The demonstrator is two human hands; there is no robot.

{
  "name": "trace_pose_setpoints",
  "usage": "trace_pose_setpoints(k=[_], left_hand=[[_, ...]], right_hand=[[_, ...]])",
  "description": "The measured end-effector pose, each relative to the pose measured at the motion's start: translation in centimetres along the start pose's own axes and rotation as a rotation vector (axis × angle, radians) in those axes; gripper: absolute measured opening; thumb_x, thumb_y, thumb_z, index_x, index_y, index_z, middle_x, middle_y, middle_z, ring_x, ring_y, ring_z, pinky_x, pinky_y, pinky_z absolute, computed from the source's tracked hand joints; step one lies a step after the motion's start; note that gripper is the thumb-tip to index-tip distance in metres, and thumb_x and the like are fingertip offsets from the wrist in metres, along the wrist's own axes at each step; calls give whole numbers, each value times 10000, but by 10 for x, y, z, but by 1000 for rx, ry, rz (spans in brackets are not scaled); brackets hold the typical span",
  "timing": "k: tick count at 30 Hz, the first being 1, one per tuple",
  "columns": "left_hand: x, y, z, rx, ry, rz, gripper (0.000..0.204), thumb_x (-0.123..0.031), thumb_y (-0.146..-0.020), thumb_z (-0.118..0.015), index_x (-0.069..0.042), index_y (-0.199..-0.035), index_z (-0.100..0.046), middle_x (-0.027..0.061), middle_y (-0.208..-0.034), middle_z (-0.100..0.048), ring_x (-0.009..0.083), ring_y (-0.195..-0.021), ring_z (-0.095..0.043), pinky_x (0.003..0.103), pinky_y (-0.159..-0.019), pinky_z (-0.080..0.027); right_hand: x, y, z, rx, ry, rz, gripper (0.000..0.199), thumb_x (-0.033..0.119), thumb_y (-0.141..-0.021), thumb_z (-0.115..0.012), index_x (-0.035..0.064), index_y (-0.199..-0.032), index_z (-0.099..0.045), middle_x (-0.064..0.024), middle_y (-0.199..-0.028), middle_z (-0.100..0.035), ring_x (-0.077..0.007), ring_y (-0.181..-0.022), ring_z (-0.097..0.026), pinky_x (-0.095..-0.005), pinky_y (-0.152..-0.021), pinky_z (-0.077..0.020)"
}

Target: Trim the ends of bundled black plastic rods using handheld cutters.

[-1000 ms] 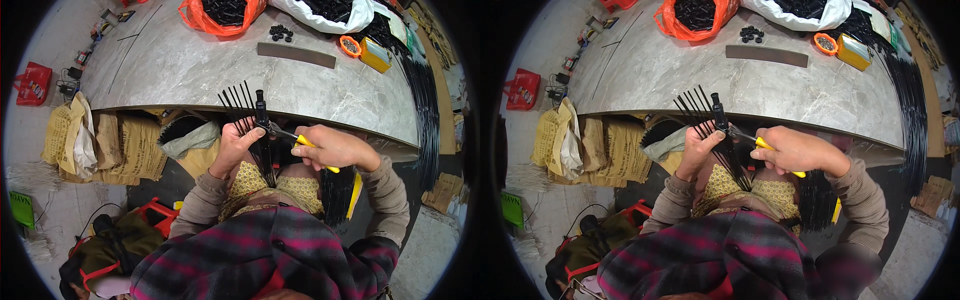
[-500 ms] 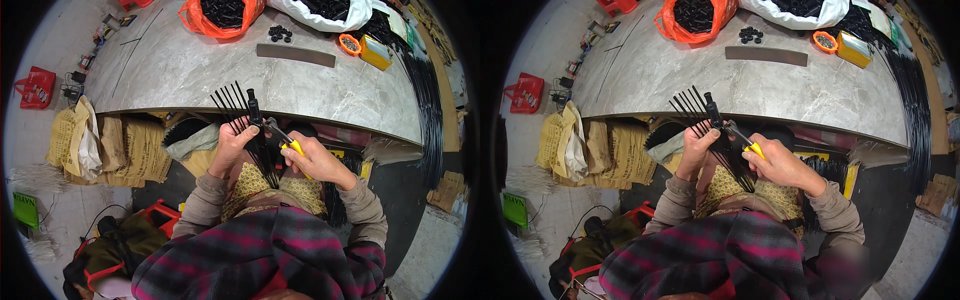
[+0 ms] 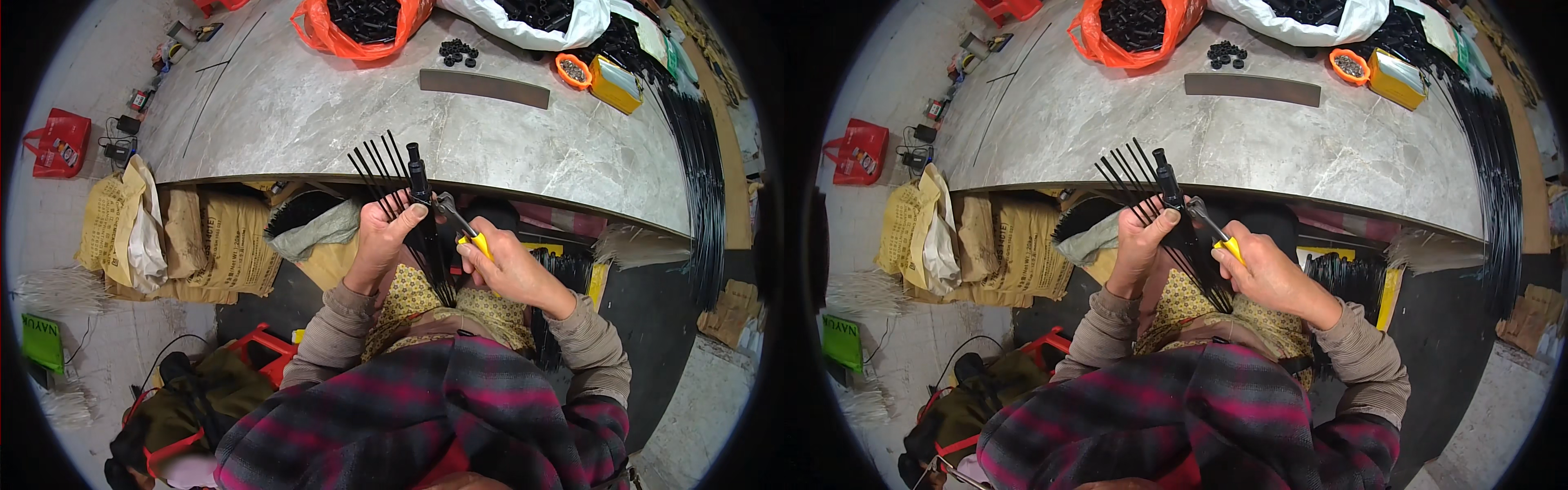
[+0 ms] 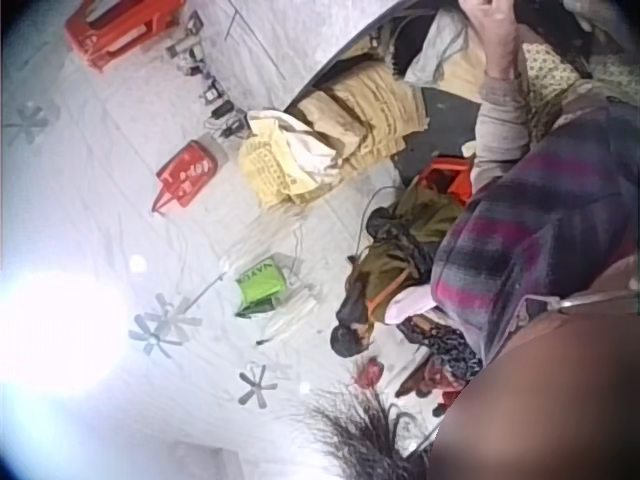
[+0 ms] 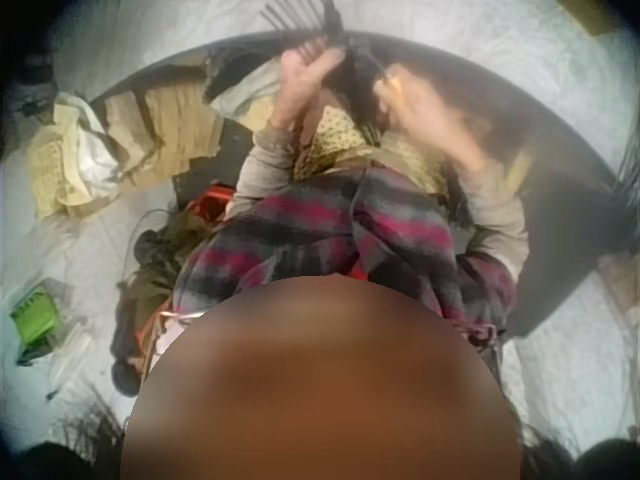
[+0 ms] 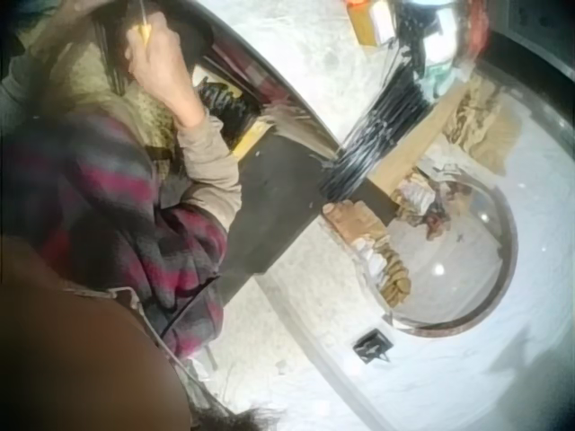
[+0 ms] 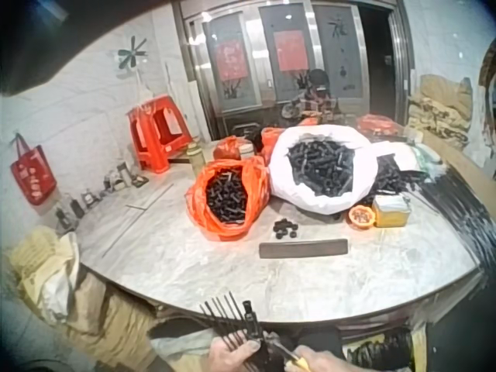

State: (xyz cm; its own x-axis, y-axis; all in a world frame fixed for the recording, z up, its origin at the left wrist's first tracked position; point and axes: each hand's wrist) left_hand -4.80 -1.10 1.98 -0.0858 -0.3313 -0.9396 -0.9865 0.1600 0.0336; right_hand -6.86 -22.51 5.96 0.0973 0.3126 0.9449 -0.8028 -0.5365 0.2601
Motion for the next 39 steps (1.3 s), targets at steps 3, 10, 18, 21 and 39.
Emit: trace_pose_setpoints(k=[3, 10, 18, 21, 39], left_hand=[[-1, 2, -3, -37, -2, 20, 152, -46, -922, -639, 49, -1034, -678, 94, -957, -707, 155, -854, -658, 296, -820, -521], [1, 1, -1, -69, -71, -20, 186, -61, -914, -653, 50, -1059, -688, 80, -984, -712, 130, -873, -650, 272, -826, -516], [-5, 6, 7, -54, -111, -6, 232, -95, -906, -679, 48, -1089, -691, 77, -1018, -712, 124, -919, -648, 270, -869, -500], [-8, 10, 8, -26, -74, 23, 312, -95, -903, -681, 49, -1175, -635, 97, -1032, -704, 155, -930, -663, 292, -880, -507], [-31, 25, 18, 32, 185, 70, 347, -51, -866, -697, 39, -1191, -614, 127, -1063, -697, 197, -993, -667, 346, -939, -518]], right_hand=[[-3, 0, -9, -40, -26, -7, 191, 186, -1030, -500, 15, -973, -436, -49, -662, -563, -110, -548, -562, -271, -503, -448], [-14, -5, -23, -152, 29, 78, 172, 104, -997, -522, -29, -985, -414, -169, -634, -580, -307, -573, -617, -392, -510, -437], [-12, 0, -18, -93, 0, 74, 145, 131, -1021, -504, -7, -1027, -456, -64, -693, -580, -115, -579, -568, -265, -531, -458], [-14, 11, -22, -112, -40, 69, 148, 123, -1014, -514, -9, -1073, -481, -59, -733, -584, -106, -601, -568, -255, -553, -462], [3, -35, -68, -502, -261, 345, 456, -56, -838, -727, 4, -1200, -457, -33, -972, -580, -73, -851, -564, -212, -781, -483]])
Point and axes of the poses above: each hand's wrist, its own y-axis away from the middle knuckle, its own z-axis out of the back of the hand, x = y × z
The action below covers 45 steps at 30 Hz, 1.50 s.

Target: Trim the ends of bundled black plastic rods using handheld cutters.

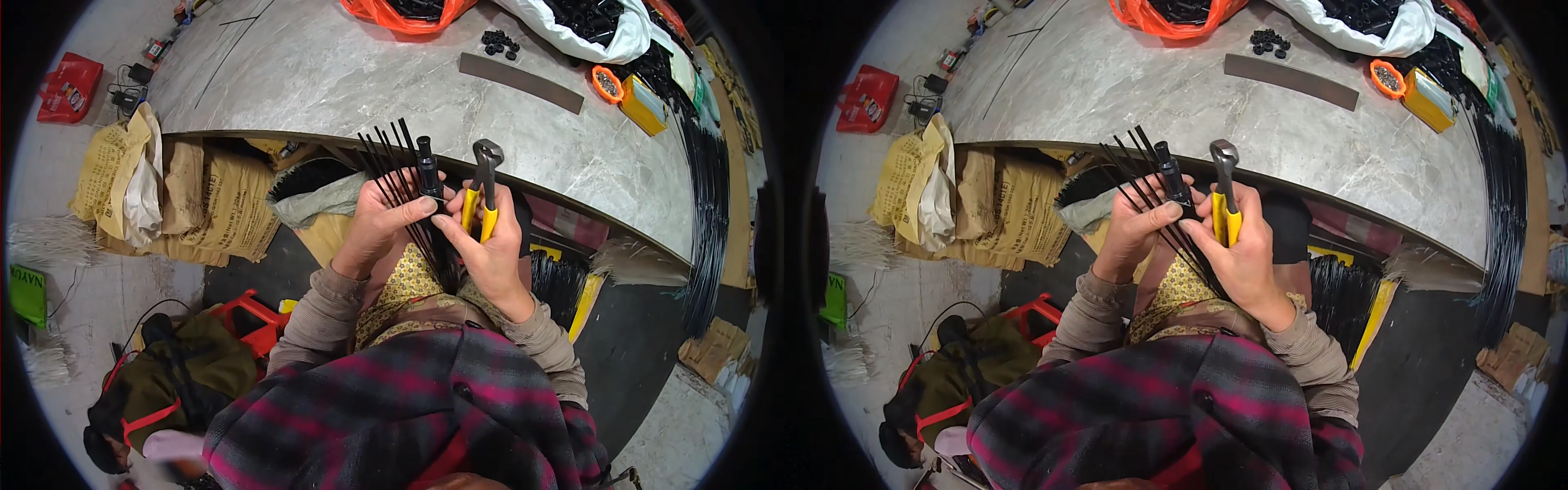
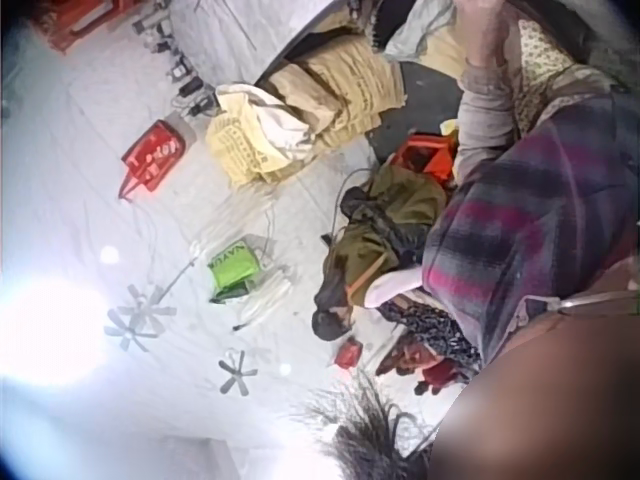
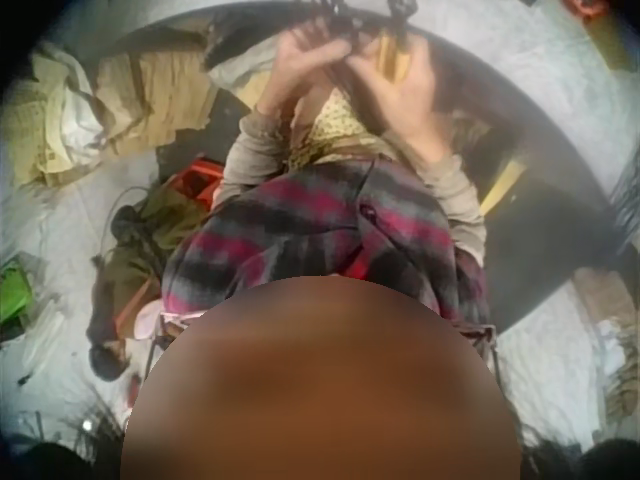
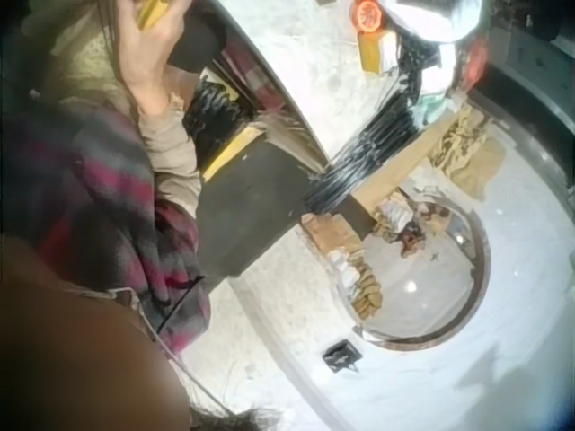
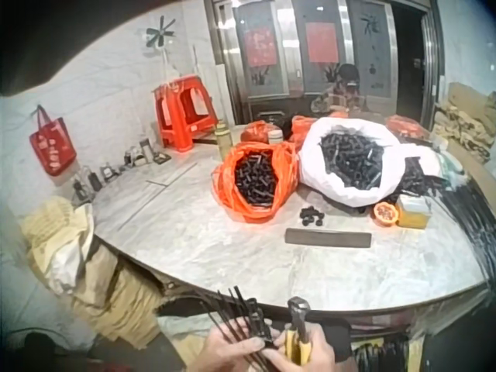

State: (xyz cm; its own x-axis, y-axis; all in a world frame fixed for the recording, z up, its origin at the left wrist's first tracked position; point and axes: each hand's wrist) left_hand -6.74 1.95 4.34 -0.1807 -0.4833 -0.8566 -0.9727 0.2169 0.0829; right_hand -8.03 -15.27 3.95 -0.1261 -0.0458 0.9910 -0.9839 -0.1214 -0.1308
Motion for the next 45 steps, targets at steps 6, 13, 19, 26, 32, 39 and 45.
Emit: trace_pose_setpoints(k=[6, 13, 19, 26, 32, 39, 45], left_hand=[[-2, 0, 2, -24, 33, -9, 319, -32, -845, -700, 36, -1150, -636, 122, -1038, -707, 185, -966, -669, 336, -928, -517], [-3, 1, 4, -46, -56, 16, 397, -68, -853, -684, 77, -1213, -599, 138, -1097, -686, 189, -1011, -656, 319, -944, -505], [-4, 0, 7, -5, -67, 0, 410, -85, -880, -683, 77, -1245, -588, 134, -1145, -672, 172, -1040, -644, 317, -960, -492], [-2, -2, 12, -11, -100, -23, 394, -89, -883, -687, 64, -1236, -603, 120, -1139, -678, 173, -1034, -646, 314, -961, -490], [5, -3, 16, -61, -252, -78, 378, -115, -887, -692, 65, -1209, -613, 124, -1114, -684, 179, -1009, -654, 321, -946, -499], [9, -5, 19, -99, -140, -120, 348, -131, -906, -673, 75, -1177, -603, 150, -1059, -685, 195, -984, -658, 322, -935, -502], [10, -6, 13, -98, -180, -158, 328, -114, -900, -674, 77, -1158, -609, 145, -1055, -687, 189, -966, -662, 314, -926, -501]], right_hand=[[1, -5, -9, -8, 67, 49, 446, -32, -827, -752, 8, -1178, -481, -22, -949, -581, -56, -822, -543, -192, -736, -475], [-2, -10, -10, -35, 35, 34, 404, -4, -840, -751, 3, -1152, -494, -23, -931, -589, -74, -839, -571, -217, -761, -489], [-3, -13, -9, -33, 5, 8, 392, -17, -837, -747, 3, -1139, -499, -25, -924, -591, -78, -853, -578, -222, -778, -491], [-5, -18, -10, -18, -38, -35, 395, -12, -833, -755, 10, -1134, -501, -23, -922, -590, -71, -851, -574, -223, -778, -496], [-5, -20, -11, 3, -25, -47, 404, 16, -842, -757, 12, -1156, -502, -19, -911, -599, -69, -840, -580, -218, -778, -497], [-12, -17, -4, 11, -57, -18, 376, -13, -861, -715, -3, -1169, -501, -32, -951, -634, -67, -852, -597, -213, -768, -496], [-7, -14, -11, -53, -58, 73, 355, -35, -868, -690, 0, -1166, -500, -33, -955, -646, -68, -869, -608, -214, -781, -500]])
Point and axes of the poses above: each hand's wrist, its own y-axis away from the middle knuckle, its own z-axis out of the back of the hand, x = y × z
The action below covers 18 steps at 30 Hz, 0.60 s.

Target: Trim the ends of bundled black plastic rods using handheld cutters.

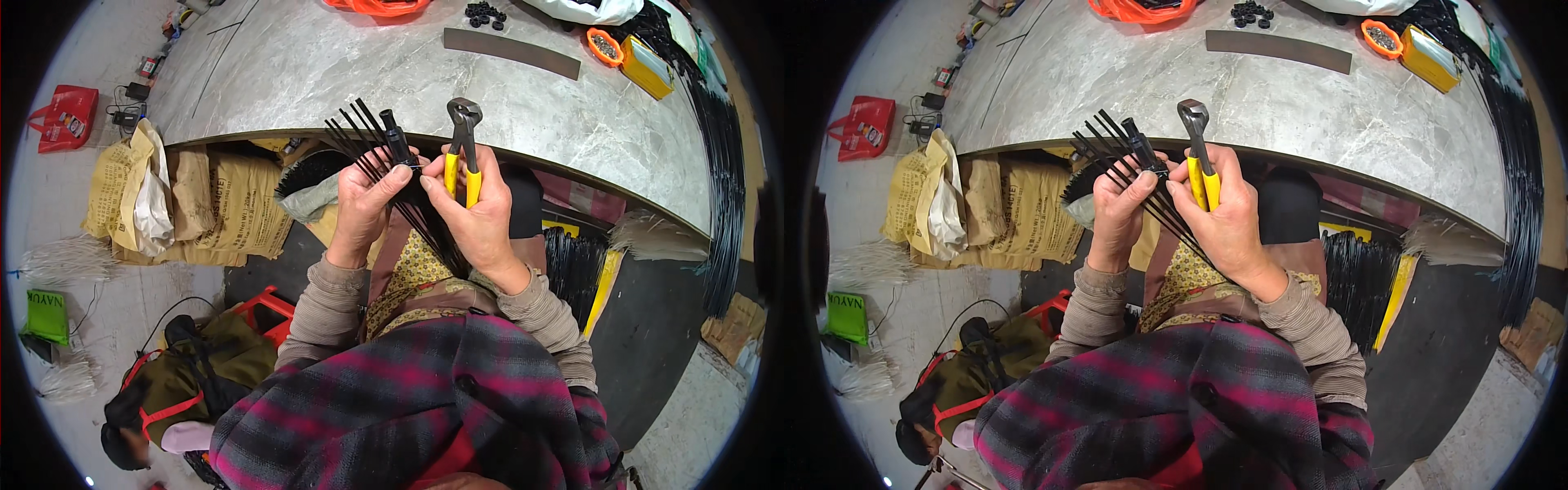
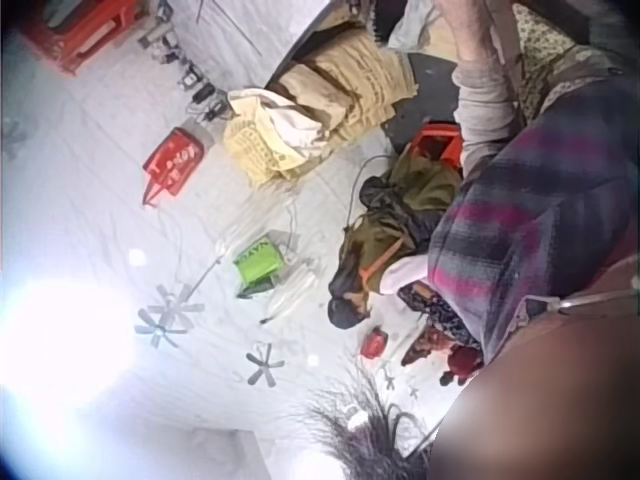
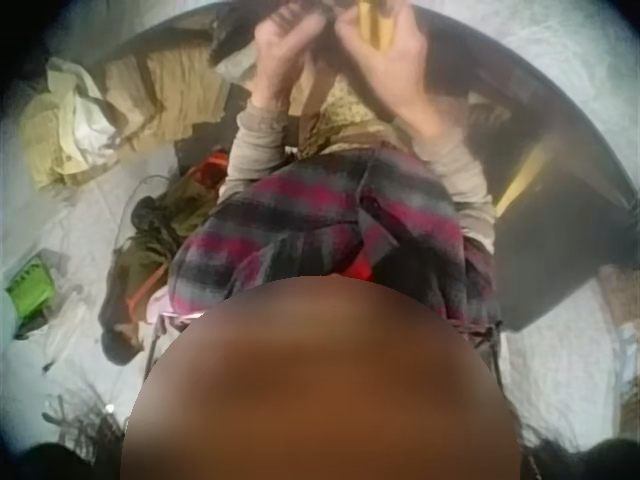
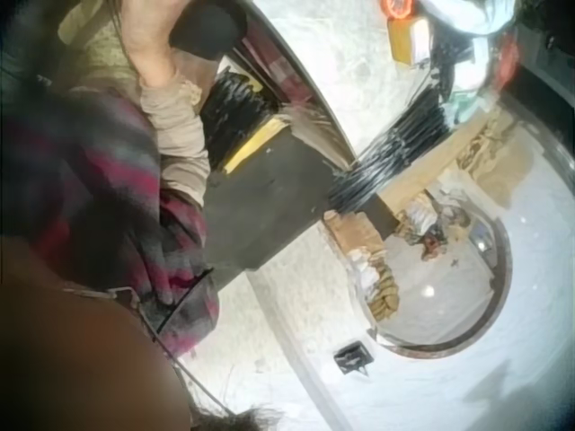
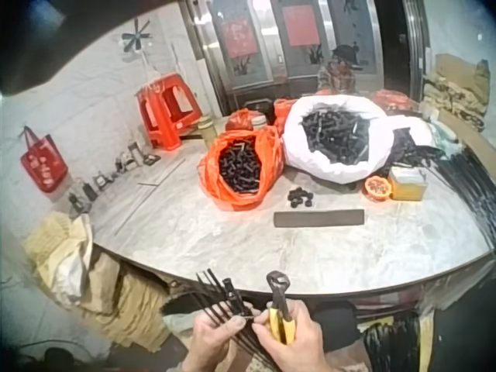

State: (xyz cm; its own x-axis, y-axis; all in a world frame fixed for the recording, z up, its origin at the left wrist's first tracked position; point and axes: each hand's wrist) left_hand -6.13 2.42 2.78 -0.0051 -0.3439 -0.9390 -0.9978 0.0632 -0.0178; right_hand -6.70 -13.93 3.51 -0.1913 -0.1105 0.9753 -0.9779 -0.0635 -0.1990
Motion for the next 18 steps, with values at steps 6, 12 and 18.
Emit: trace_pose_setpoints(k=[6, 12, 18], left_hand=[[-1, 5, -8, -4, -82, -34, 309, -84, -879, -689, 74, -1137, -625, 131, -1032, -695, 182, -949, -664, 305, -910, -506], [-7, 10, -16, -13, -114, -51, 285, -57, -872, -696, 65, -1124, -641, 97, -1020, -697, 145, -931, -652, 278, -876, -508], [-5, 15, -23, -43, -87, -61, 233, -6, -885, -683, 37, -1111, -647, 71, -1024, -693, 112, -925, -637, 255, -853, -505]], right_hand=[[2, 0, -3, -70, -61, -8, 353, -41, -869, -688, -3, -1161, -495, -38, -958, -650, -74, -876, -616, -220, -801, -504], [11, 1, -3, -84, 2, -15, 341, -39, -863, -689, 0, -1145, -503, -36, -950, -649, -73, -860, -620, -226, -790, -513], [13, 2, -2, -111, 77, 0, 338, -46, -856, -683, 8, -1137, -505, -22, -928, -631, -63, -856, -606, -224, -784, -509]])
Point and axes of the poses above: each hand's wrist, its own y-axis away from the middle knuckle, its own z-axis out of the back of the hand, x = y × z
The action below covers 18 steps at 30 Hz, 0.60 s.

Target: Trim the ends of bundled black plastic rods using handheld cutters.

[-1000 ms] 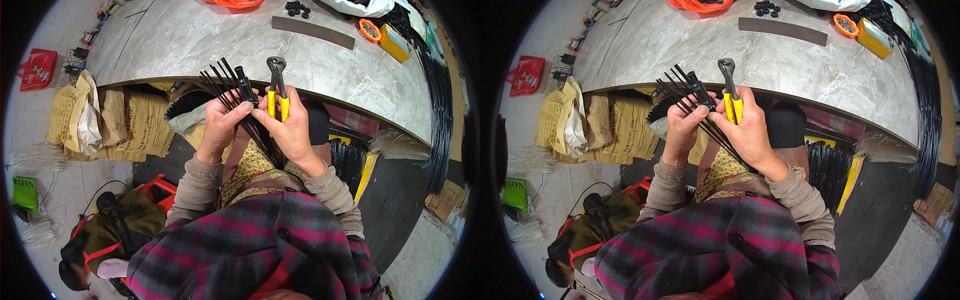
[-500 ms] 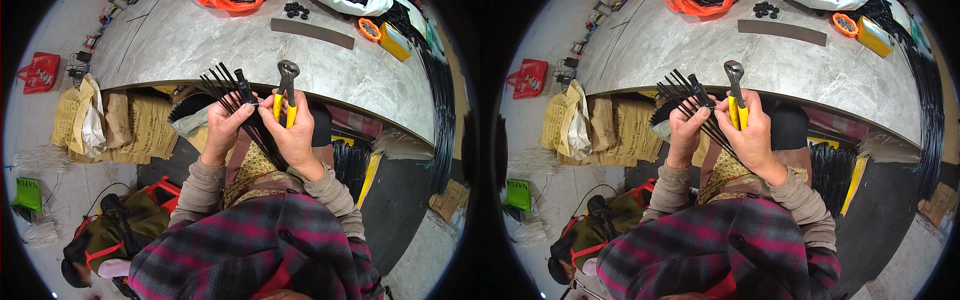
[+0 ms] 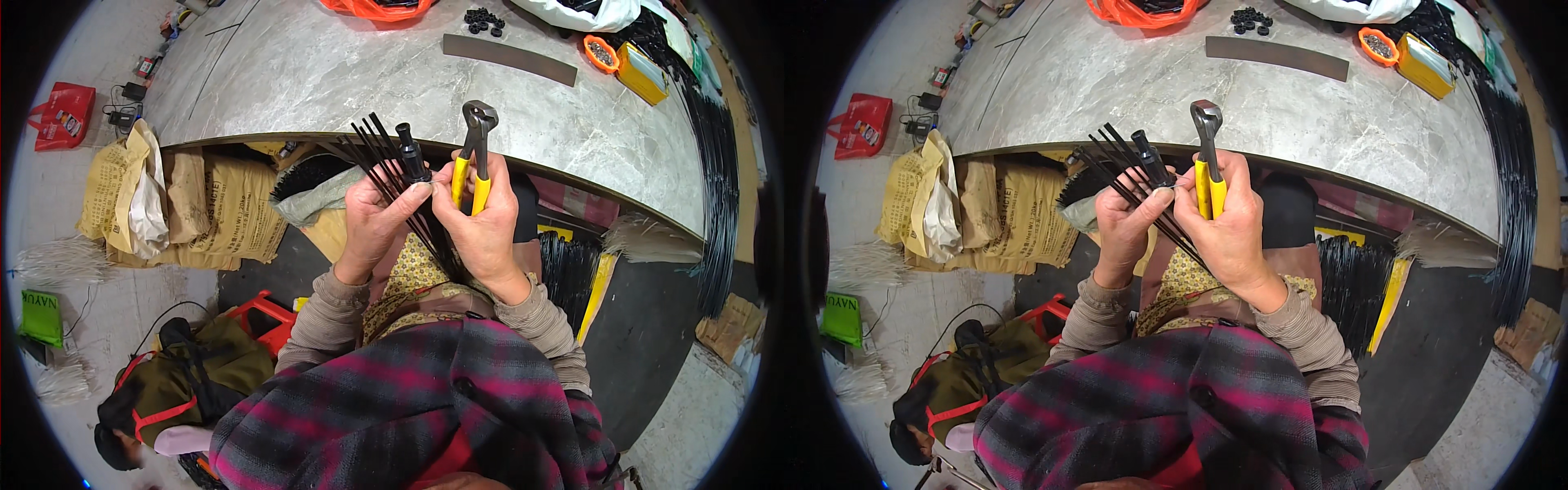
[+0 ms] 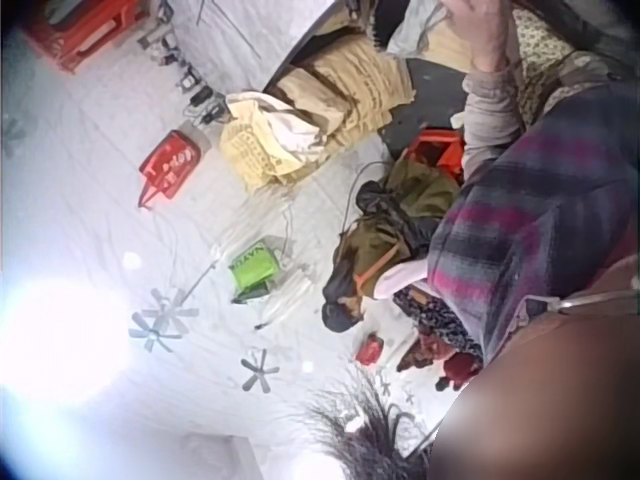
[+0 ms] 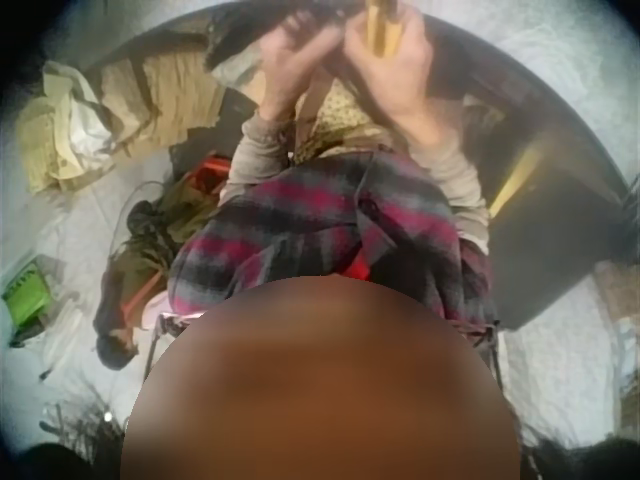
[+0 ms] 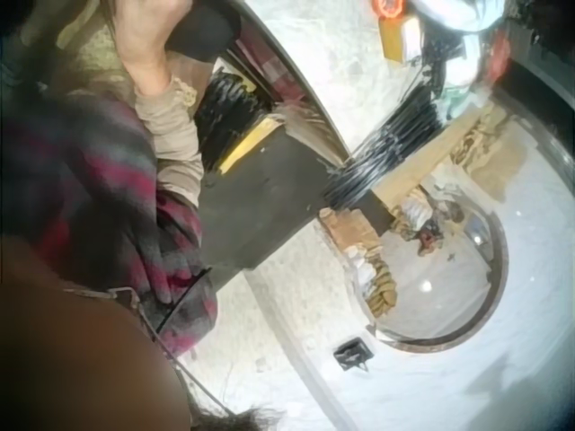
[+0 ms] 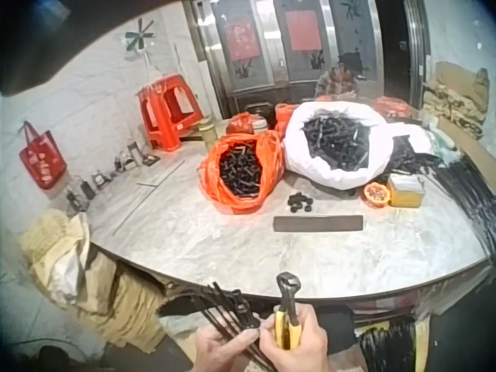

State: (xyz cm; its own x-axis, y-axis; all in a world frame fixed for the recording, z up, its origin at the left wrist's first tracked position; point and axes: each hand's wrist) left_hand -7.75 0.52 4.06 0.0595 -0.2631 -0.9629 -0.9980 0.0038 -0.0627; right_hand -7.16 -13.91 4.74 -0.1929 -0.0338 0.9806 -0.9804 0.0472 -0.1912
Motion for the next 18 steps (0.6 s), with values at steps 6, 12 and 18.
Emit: trace_pose_setpoints(k=[6, 12, 18], left_hand=[[1, 3, -2, -22, 86, 16, 232, 12, -881, -680, 35, -1108, -641, 71, -1036, -687, 116, -929, -637, 260, -847, -509], [1, 3, -4, 28, 100, 11, 212, 10, -912, -652, 15, -1121, -619, 85, -1060, -686, 123, -963, -634, 273, -884, -503], [1, 5, -9, -15, -28, -23, 203, -15, -929, -638, 8, -1129, -612, 69, -1038, -698, 99, -944, -628, 260, -868, -499]], right_hand=[[1, 3, -1, -18, -40, -3, 337, -56, -854, -674, 16, -1136, -503, -22, -941, -618, -69, -865, -601, -232, -806, -502], [-3, 5, 3, -18, -51, -24, 368, -55, -849, -678, 18, -1160, -496, -26, -961, -621, -84, -904, -621, -243, -842, -504], [-6, 4, 5, -30, -6, 3, 372, -46, -848, -686, 24, -1162, -499, -25, -966, -623, -84, -901, -623, -240, -822, -506]])
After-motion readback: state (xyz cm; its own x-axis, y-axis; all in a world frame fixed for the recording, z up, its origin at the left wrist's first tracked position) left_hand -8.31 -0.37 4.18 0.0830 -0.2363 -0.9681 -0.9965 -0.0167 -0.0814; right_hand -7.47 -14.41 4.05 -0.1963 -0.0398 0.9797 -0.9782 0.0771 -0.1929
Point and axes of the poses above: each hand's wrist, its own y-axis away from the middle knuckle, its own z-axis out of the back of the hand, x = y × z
